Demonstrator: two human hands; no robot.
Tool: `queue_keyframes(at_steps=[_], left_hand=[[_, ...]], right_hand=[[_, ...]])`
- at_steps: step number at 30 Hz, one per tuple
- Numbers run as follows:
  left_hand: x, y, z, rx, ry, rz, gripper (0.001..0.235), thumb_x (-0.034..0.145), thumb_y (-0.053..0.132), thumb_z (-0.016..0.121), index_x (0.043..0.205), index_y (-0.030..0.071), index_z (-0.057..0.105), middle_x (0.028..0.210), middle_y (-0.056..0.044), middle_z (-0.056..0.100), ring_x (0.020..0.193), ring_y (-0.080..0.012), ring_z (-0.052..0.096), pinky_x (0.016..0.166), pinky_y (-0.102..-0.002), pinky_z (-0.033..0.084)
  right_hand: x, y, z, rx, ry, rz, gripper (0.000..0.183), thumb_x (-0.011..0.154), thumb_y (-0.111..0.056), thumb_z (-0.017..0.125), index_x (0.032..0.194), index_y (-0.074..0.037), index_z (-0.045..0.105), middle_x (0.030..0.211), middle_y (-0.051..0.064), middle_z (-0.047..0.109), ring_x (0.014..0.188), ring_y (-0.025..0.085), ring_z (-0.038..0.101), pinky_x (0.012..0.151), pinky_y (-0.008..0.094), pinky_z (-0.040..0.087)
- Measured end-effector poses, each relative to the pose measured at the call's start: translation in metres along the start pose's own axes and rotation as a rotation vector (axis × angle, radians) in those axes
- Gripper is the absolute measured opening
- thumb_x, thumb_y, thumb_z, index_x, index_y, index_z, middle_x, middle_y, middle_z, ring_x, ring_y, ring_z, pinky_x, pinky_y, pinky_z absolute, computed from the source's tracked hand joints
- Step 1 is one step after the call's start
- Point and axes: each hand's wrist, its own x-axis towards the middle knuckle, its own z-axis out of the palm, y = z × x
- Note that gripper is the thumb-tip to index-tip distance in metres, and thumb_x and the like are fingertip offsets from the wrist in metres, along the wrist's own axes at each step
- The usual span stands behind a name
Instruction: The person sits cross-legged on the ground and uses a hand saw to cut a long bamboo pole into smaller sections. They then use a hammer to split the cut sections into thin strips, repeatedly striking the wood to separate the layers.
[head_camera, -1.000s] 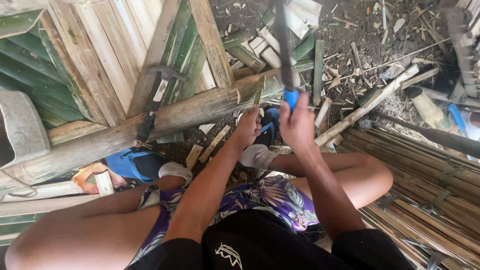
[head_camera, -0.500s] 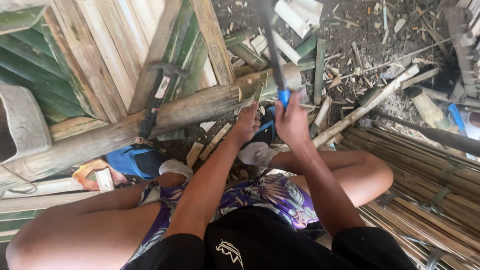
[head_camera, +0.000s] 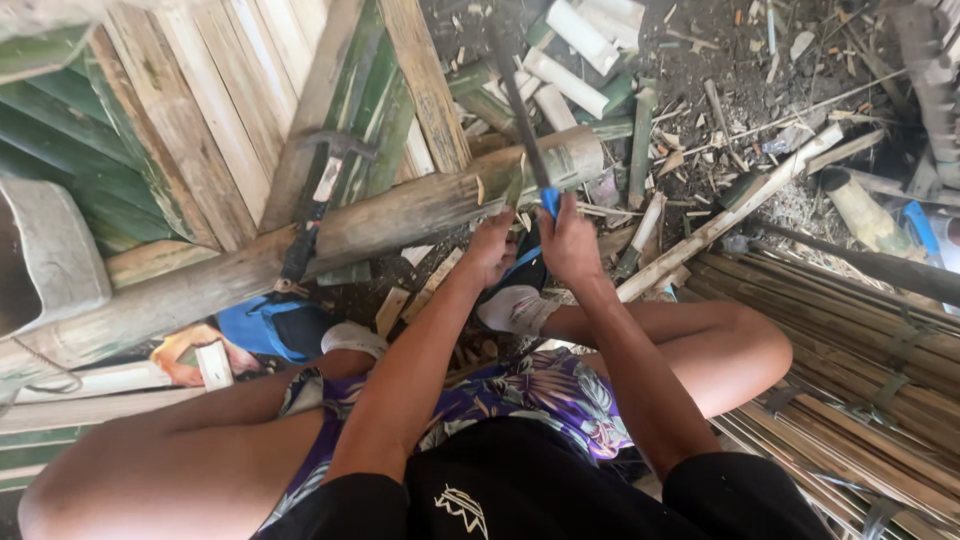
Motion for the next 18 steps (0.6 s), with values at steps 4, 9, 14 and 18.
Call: queue_keyframes(at_steps=[4, 9, 14, 18], left_hand=[[-0.011, -0.005, 0.001, -0.055, -0.008, -0.023, 0.031, 0.099, 0.050, 0.061, 0.100, 0.020, 0.055, 0.075, 0.003, 0.045, 0.051, -0.0071, 0.040, 0.040, -0.023, 0.029], [-0.008, -0.013, -0.005, -0.018, 0.013, 0.003, 0.033, 0.095, 0.050, 0.064, 0.105, 0.019, 0.057, 0.079, 0.003, 0.047, 0.053, -0.0083, 0.043, 0.042, -0.024, 0.031], [-0.025, 0.007, -0.024, 0.904, 0.252, 1.044, 0.048, 0.097, 0.036, 0.078, 0.124, 0.005, 0.051, 0.105, -0.012, 0.065, 0.090, -0.0280, 0.068, 0.076, -0.047, 0.056], [-0.055, 0.078, -0.019, 1.445, 0.328, 0.971, 0.043, 0.092, 0.023, 0.076, 0.127, 0.009, 0.056, 0.113, -0.018, 0.068, 0.095, -0.0400, 0.068, 0.077, -0.053, 0.054]], right_hand=[[-0.018, -0.045, -0.038, 0.238, 0.220, -0.042, 0.039, 0.104, -0.024, 0.057, 0.131, 0.002, 0.046, 0.080, 0.029, 0.068, 0.074, 0.048, 0.071, 0.063, 0.055, 0.055], [-0.004, -0.004, 0.029, 0.019, -0.012, 0.142, 0.038, 0.100, -0.027, 0.061, 0.124, -0.001, 0.048, 0.075, 0.030, 0.068, 0.068, 0.051, 0.067, 0.060, 0.059, 0.052], [-0.004, 0.055, 0.060, 0.073, -0.055, 0.099, 0.033, 0.102, -0.030, 0.065, 0.113, -0.002, 0.050, 0.078, 0.032, 0.067, 0.072, 0.054, 0.065, 0.063, 0.061, 0.051], [-0.019, 0.058, 0.051, 0.163, -0.012, 0.104, 0.030, 0.103, -0.028, 0.061, 0.114, -0.003, 0.048, 0.080, 0.032, 0.067, 0.073, 0.055, 0.064, 0.060, 0.062, 0.048]])
